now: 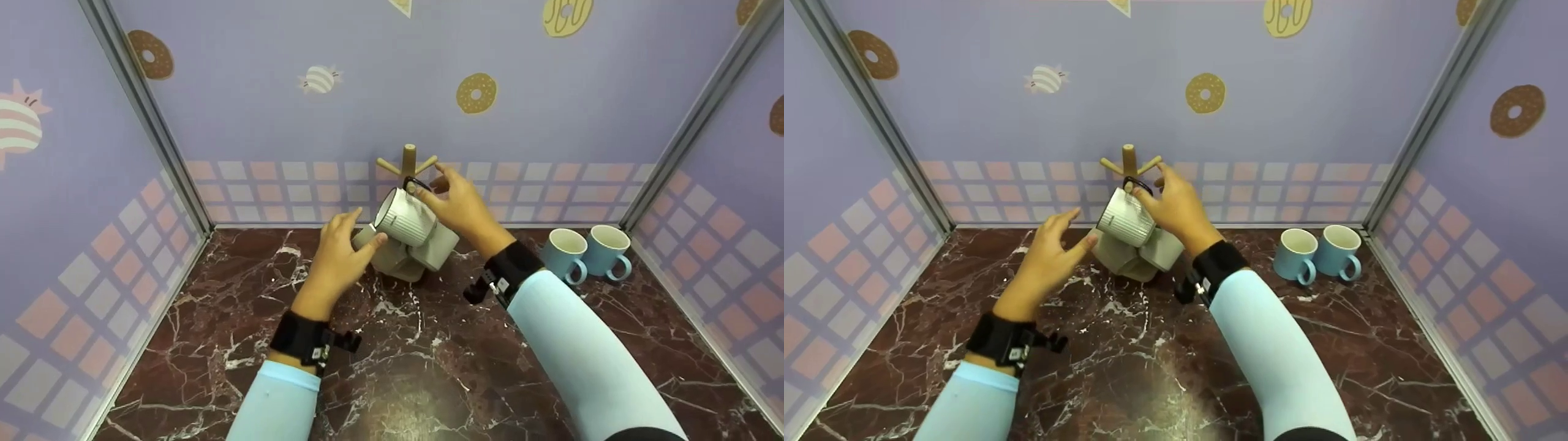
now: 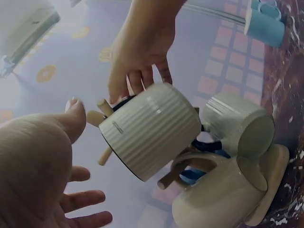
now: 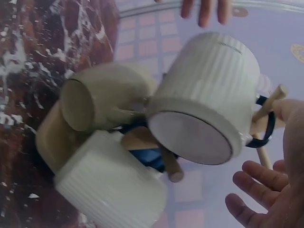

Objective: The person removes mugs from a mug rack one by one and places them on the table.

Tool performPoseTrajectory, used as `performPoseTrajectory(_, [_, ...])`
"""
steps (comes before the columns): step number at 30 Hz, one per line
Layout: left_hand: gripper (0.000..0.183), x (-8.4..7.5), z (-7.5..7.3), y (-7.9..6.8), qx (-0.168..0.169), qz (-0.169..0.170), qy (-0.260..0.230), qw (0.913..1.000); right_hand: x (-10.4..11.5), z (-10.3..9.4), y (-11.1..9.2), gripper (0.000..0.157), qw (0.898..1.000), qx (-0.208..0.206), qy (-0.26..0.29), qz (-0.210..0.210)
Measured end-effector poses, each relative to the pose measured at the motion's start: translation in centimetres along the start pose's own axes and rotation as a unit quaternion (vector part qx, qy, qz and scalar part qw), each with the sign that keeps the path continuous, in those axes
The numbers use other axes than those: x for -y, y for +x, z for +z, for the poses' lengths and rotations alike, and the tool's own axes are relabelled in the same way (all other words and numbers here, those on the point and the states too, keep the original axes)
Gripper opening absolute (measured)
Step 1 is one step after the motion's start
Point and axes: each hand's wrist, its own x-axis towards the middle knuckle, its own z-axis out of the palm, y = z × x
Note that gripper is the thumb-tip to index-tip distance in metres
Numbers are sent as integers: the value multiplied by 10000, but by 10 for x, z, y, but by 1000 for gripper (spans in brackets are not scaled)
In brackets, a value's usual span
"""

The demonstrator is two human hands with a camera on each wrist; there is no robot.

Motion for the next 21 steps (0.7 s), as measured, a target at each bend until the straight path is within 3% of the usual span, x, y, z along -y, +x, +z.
performPoseTrajectory(6, [87,6,-2,27,58,-435,-738,9963,-6,16,-11,115,9991,400,-33,107])
performPoseTrajectory(12, [80,12,0,44,234,-637,-1287,9894,-9,31,-14,114,9985,497,59,-207])
performPoseTrajectory(17, [83,12,4,50,505,-974,-2091,9717,-11,39,-15,117,9976,594,313,-157])
performPoseTrajectory(21, [88,9,5,51,383,-1188,-2701,9547,-10,44,-14,123,9969,626,471,-41])
